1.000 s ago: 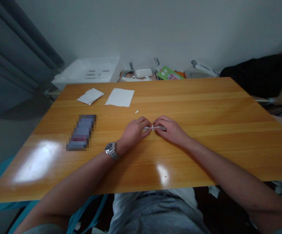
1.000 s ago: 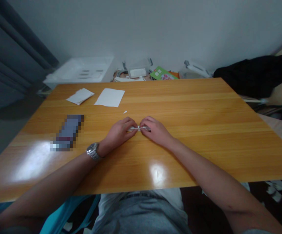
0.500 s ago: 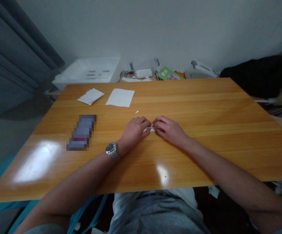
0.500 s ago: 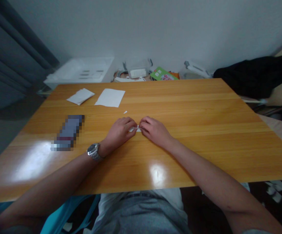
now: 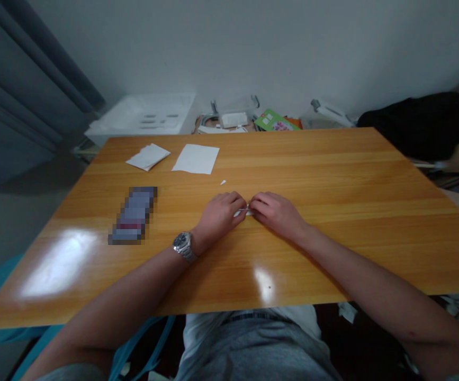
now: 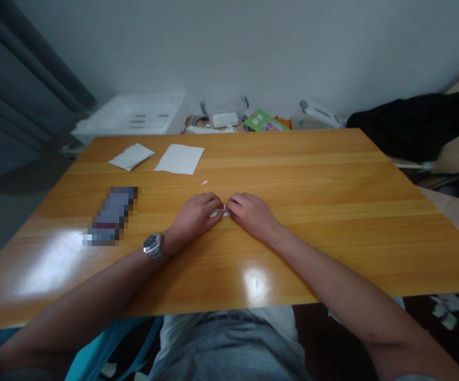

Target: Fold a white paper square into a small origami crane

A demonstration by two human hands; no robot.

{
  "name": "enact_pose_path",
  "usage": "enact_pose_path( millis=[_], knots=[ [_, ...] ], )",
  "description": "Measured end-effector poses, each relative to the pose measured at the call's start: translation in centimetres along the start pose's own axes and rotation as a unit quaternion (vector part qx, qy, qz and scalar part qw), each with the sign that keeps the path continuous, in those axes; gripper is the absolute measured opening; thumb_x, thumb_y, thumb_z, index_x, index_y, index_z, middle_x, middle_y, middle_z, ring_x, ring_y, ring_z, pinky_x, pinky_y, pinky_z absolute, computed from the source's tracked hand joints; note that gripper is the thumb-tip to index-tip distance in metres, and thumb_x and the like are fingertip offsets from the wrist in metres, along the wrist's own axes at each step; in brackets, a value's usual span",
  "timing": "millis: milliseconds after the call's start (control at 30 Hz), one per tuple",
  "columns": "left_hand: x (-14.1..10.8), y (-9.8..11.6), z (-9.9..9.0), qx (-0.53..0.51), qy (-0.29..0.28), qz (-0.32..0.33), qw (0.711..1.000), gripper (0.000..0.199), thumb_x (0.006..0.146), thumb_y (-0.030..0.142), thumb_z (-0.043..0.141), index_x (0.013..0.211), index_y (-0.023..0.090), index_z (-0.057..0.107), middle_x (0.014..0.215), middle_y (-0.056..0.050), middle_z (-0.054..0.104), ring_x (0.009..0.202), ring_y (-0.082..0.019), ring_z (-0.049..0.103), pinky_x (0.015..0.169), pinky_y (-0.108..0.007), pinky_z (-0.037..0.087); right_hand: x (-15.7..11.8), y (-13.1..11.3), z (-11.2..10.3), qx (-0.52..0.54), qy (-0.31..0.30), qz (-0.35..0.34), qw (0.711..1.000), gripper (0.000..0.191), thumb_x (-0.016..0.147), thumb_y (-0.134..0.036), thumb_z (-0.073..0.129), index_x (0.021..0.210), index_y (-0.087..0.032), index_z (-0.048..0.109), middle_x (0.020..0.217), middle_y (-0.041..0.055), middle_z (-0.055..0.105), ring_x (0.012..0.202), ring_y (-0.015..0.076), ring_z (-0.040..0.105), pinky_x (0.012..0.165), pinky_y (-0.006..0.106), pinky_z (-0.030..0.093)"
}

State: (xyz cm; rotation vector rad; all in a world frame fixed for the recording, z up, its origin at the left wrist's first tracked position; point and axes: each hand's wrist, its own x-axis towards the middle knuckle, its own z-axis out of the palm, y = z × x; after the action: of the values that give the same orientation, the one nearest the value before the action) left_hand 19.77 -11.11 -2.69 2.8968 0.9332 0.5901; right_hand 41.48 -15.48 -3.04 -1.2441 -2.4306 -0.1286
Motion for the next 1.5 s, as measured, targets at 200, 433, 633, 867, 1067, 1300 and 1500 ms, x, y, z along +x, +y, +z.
enact_pose_path(
  millis=[200,433,633,867,1067,1300,1500],
  knots=[
    [0.0,0.1,-0.3,0.035,-0.015,0.019,0.999,0.012,0.101,0.029,0.059,0.098,0.019,0.066,0.1,-0.006,0.067,0.09,-0.022,0.061,0.08,-0.036,0.045,0.0,-0.4,0.0,-0.007,-0.008,0.0,1.0,0.012,0.1,-0.02,0.06,0.1,-0.015,0.071,0.097,0.0099,0.07,0.087,0.0234,0.061,0.073,0.035,0.046],
    [0.1,0.1,-0.5,0.024,-0.022,0.016,0.999,0.011,0.1,0.029,0.06,0.098,0.019,0.067,0.101,-0.007,0.068,0.092,-0.023,0.061,0.081,-0.036,0.045,0.0,-0.4,0.0,0.014,-0.01,0.0,1.0,0.015,0.101,-0.019,0.057,0.099,-0.018,0.072,0.096,0.0097,0.07,0.088,0.0241,0.061,0.075,0.036,0.047],
    [-0.1,-0.1,-0.5,-0.004,-0.032,0.036,0.999,0.023,0.105,0.035,0.053,0.107,0.018,0.068,0.106,-0.008,0.068,0.094,-0.022,0.062,0.085,-0.036,0.048,-0.1,0.4,0.0,0.022,0.008,0.018,1.0,0.016,0.101,-0.019,0.057,0.098,-0.02,0.073,0.099,0.0096,0.072,0.093,0.0246,0.062,0.08,0.037,0.047],
    [-0.3,0.1,-0.7,0.001,-0.043,0.053,0.998,0.025,0.107,0.03,0.049,0.113,0.018,0.07,0.115,-0.009,0.07,0.097,-0.021,0.065,0.088,-0.036,0.049,-0.5,1.2,-0.5,0.032,0.002,0.006,0.999,0.021,0.103,-0.023,0.056,0.098,-0.019,0.076,0.104,0.0096,0.074,0.096,0.0247,0.063,0.085,0.038,0.05],
    [-0.4,0.0,-0.9,0.012,-0.044,0.044,0.998,0.028,0.107,0.033,0.049,0.117,0.018,0.07,0.115,-0.009,0.07,0.1,-0.023,0.064,0.09,-0.038,0.049,-0.9,1.2,-1.1,0.03,-0.023,0.004,0.999,0.023,0.102,-0.032,0.058,0.113,-0.022,0.076,0.118,0.013,0.069,0.107,0.0283,0.06,0.094,0.046,0.051],
    [-0.7,0.0,-0.9,-0.024,-0.055,0.042,0.997,0.039,0.105,0.044,0.052,0.13,0.019,0.067,0.116,-0.011,0.068,0.105,-0.025,0.063,0.097,-0.04,0.048,-1.3,1.7,-1.5,0.042,-0.052,0.028,0.997,0.034,0.102,-0.038,0.057,0.13,-0.026,0.072,0.136,0.0148,0.061,0.124,0.0324,0.054,0.105,0.055,0.048],
    [-1.0,-0.3,-1.6,-0.066,-0.075,0.073,0.992,0.042,0.105,0.047,0.049,0.135,0.022,0.066,0.122,-0.011,0.067,0.113,-0.025,0.062,0.102,-0.041,0.048,-1.5,2.5,-1.4,0.047,-0.073,0.026,0.996,0.04,0.104,-0.041,0.054,0.139,-0.027,0.067,0.15,0.0142,0.055,0.138,0.0331,0.049,0.113,0.057,0.043]
  ],
)
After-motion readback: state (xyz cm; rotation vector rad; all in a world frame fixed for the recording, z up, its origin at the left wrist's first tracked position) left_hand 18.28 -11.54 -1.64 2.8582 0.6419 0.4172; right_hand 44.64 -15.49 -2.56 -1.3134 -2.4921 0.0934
